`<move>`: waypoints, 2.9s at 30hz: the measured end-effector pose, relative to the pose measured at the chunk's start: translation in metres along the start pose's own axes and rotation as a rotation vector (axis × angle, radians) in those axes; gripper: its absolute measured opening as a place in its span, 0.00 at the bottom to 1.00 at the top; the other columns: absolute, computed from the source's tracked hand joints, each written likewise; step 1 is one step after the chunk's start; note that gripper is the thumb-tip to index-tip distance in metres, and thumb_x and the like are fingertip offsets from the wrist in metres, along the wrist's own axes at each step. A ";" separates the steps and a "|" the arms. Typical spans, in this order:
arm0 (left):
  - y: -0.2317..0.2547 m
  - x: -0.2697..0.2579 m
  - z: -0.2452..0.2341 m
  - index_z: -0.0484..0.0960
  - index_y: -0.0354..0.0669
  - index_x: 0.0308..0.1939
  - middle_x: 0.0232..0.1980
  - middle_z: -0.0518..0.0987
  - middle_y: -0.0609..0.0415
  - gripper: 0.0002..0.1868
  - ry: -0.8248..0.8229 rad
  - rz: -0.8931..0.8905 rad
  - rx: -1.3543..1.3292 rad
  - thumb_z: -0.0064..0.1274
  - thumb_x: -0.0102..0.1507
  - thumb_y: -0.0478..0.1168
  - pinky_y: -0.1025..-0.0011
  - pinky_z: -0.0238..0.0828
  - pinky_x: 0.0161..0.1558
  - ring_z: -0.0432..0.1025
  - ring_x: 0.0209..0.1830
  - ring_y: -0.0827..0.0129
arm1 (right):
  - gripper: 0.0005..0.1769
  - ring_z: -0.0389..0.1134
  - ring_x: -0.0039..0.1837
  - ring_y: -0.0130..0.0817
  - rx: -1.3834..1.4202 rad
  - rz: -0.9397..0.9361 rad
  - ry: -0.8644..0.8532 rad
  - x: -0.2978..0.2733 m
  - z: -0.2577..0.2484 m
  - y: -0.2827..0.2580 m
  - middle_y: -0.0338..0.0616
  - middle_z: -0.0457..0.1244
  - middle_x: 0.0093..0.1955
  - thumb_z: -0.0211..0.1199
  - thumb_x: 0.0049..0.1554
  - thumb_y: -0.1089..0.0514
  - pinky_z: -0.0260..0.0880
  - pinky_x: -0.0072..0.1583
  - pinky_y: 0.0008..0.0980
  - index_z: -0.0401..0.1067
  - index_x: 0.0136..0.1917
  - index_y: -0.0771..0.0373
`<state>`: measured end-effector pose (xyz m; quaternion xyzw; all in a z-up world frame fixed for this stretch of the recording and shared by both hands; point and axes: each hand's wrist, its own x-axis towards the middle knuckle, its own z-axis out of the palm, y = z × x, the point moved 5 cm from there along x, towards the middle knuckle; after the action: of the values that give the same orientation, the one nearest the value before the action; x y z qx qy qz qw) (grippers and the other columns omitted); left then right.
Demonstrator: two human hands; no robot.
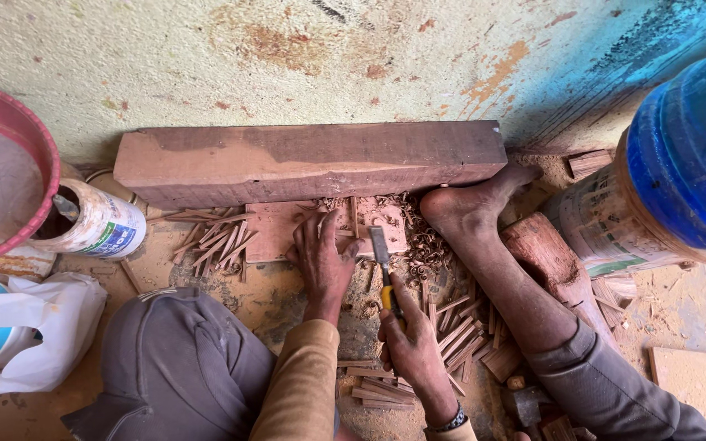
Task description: The person sits on the floor and carves a small rectangular piece of wood using a chisel. They hold the wood steady with their bare feet and left hand while repeatedly striking the chisel with their right hand to remove shavings.
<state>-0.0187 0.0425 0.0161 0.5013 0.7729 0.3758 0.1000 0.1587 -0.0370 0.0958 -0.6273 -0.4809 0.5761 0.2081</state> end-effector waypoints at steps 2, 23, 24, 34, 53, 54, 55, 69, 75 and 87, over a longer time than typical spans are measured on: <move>-0.001 0.001 -0.002 0.70 0.56 0.70 0.71 0.69 0.51 0.49 0.000 -0.043 -0.019 0.77 0.46 0.46 0.42 0.52 0.69 0.58 0.73 0.53 | 0.38 0.61 0.26 0.24 0.002 -0.013 -0.033 -0.004 0.004 -0.004 0.37 0.61 0.31 0.52 0.62 0.59 0.66 0.29 0.28 0.48 0.83 0.48; 0.011 0.013 -0.022 0.65 0.49 0.70 0.70 0.68 0.46 0.46 -0.048 -0.148 -0.023 0.69 0.52 0.52 0.39 0.52 0.64 0.56 0.74 0.48 | 0.30 0.53 0.21 0.27 -0.534 -0.396 0.135 0.050 0.036 0.008 0.42 0.62 0.23 0.47 0.65 0.58 0.54 0.24 0.31 0.56 0.79 0.60; 0.009 0.012 -0.022 0.65 0.49 0.71 0.71 0.68 0.47 0.47 -0.055 -0.148 -0.005 0.68 0.50 0.50 0.40 0.53 0.63 0.57 0.74 0.50 | 0.31 0.54 0.21 0.28 -0.523 -0.340 0.125 0.048 0.035 0.011 0.43 0.63 0.24 0.47 0.65 0.57 0.55 0.24 0.32 0.56 0.80 0.59; 0.003 -0.002 -0.011 0.80 0.55 0.61 0.63 0.74 0.53 0.34 0.177 0.113 -0.200 0.71 0.50 0.37 0.49 0.60 0.68 0.64 0.68 0.52 | 0.34 0.60 0.29 0.22 -0.075 -0.238 0.041 0.055 0.020 -0.011 0.35 0.61 0.32 0.52 0.63 0.59 0.60 0.31 0.27 0.53 0.82 0.55; 0.003 -0.002 -0.012 0.81 0.52 0.54 0.62 0.72 0.51 0.35 0.039 -0.148 0.105 0.78 0.45 0.48 0.42 0.55 0.57 0.62 0.66 0.55 | 0.40 0.58 0.25 0.24 -0.121 0.042 -0.020 0.007 0.016 0.006 0.35 0.61 0.30 0.52 0.62 0.55 0.65 0.28 0.28 0.48 0.86 0.44; 0.003 0.001 -0.013 0.78 0.53 0.60 0.66 0.70 0.51 0.40 0.011 -0.168 0.126 0.78 0.45 0.47 0.43 0.55 0.58 0.61 0.68 0.55 | 0.38 0.58 0.25 0.25 -0.163 -0.001 -0.027 0.009 0.019 0.003 0.36 0.61 0.29 0.51 0.63 0.55 0.64 0.28 0.28 0.48 0.85 0.46; 0.002 0.003 -0.013 0.74 0.53 0.65 0.69 0.68 0.50 0.46 -0.016 -0.189 0.147 0.78 0.44 0.46 0.44 0.55 0.58 0.59 0.70 0.56 | 0.36 0.57 0.25 0.25 -0.204 -0.044 -0.035 0.011 0.023 0.000 0.36 0.61 0.29 0.51 0.64 0.54 0.63 0.27 0.29 0.48 0.84 0.49; 0.001 0.013 -0.020 0.63 0.53 0.73 0.70 0.65 0.46 0.52 -0.032 -0.197 0.119 0.74 0.49 0.48 0.44 0.56 0.62 0.57 0.71 0.49 | 0.29 0.53 0.22 0.26 -0.436 -0.543 0.130 0.064 0.042 0.003 0.44 0.66 0.28 0.45 0.67 0.57 0.55 0.23 0.29 0.56 0.80 0.66; 0.009 0.015 -0.025 0.63 0.55 0.71 0.70 0.64 0.48 0.49 -0.104 -0.291 0.082 0.71 0.51 0.56 0.43 0.55 0.58 0.57 0.70 0.51 | 0.30 0.56 0.22 0.24 -0.375 -0.554 0.175 0.050 0.042 -0.009 0.45 0.65 0.28 0.46 0.65 0.58 0.57 0.24 0.29 0.55 0.79 0.67; -0.006 0.001 -0.012 0.64 0.47 0.70 0.69 0.65 0.45 0.52 -0.055 -0.215 0.107 0.72 0.45 0.47 0.45 0.60 0.61 0.58 0.69 0.48 | 0.30 0.55 0.22 0.27 -0.444 -0.440 0.159 0.064 0.034 -0.010 0.51 0.65 0.28 0.46 0.65 0.57 0.55 0.24 0.32 0.58 0.79 0.63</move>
<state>-0.0296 0.0360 0.0200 0.4306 0.8380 0.3072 0.1341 0.1156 0.0116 0.0623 -0.5815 -0.7011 0.3474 0.2226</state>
